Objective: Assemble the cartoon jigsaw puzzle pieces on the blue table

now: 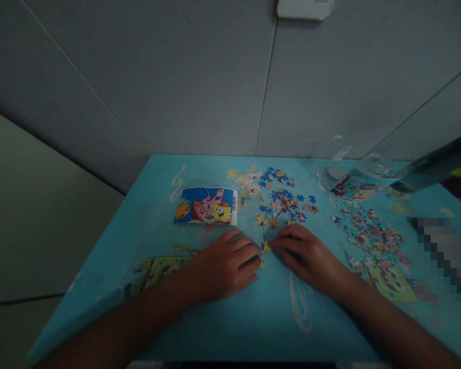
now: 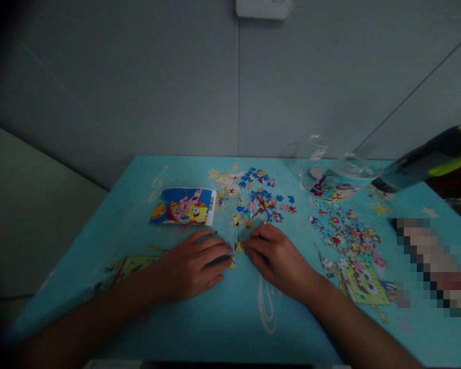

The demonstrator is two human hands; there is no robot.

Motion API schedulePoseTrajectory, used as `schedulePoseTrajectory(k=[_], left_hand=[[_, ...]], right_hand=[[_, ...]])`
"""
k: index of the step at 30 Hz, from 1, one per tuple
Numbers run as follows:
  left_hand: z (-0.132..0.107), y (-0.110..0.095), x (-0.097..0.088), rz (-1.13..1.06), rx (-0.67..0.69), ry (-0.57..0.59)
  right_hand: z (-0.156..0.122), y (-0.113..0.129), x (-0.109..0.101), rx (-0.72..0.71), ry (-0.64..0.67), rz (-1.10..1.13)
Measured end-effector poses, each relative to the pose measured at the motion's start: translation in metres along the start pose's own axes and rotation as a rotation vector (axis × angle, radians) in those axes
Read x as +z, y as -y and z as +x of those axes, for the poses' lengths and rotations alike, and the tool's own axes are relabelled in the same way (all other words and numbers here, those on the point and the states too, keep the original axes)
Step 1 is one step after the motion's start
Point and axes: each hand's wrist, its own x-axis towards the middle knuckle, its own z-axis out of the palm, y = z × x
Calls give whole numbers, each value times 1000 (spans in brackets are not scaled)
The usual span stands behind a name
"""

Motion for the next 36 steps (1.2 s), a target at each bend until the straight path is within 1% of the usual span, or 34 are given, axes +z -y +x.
schedulePoseTrajectory(k=[2,5,8,10,12,14,17,19,22,25,28,30,32,34,36], left_hand=[[1,1,-1,-19,-9,-25],[2,3,-3,-19,-89,-74],[3,6,-4,0,-171,-103],[3,8,-5,4,-190,-101],[2,8,-3,-1,-196,-67],[1,7,0,-13,-195,-8],[0,6,4,-20,-185,45],[-1,6,3,3,-180,40],[-1,7,-1,52,-160,-8],[-3,8,-6,79,-138,-34],[-4,7,-8,73,-149,-50],[-4,5,-7,45,-168,-89],[-3,3,-6,24,-201,-113],[-1,1,-3,30,-241,-101],[1,0,0,47,-268,-65]], right_hand=[[1,3,1,-22,33,-30],[1,6,5,-29,48,-78],[-1,8,6,-45,31,-89],[-3,10,5,-68,8,-63],[-4,12,2,-106,-12,-34],[-4,13,0,-143,-6,-29],[-5,13,-2,-181,67,-51],[-6,12,-1,-189,138,-75],[-7,13,1,-185,207,-117],[-7,18,5,-178,224,-147],[-7,25,8,-230,235,-167],[-8,24,5,-267,212,-163],[-9,18,-3,-232,117,-140],[-10,7,-14,-98,-31,-102],[-9,-5,-26,85,-129,-50]])
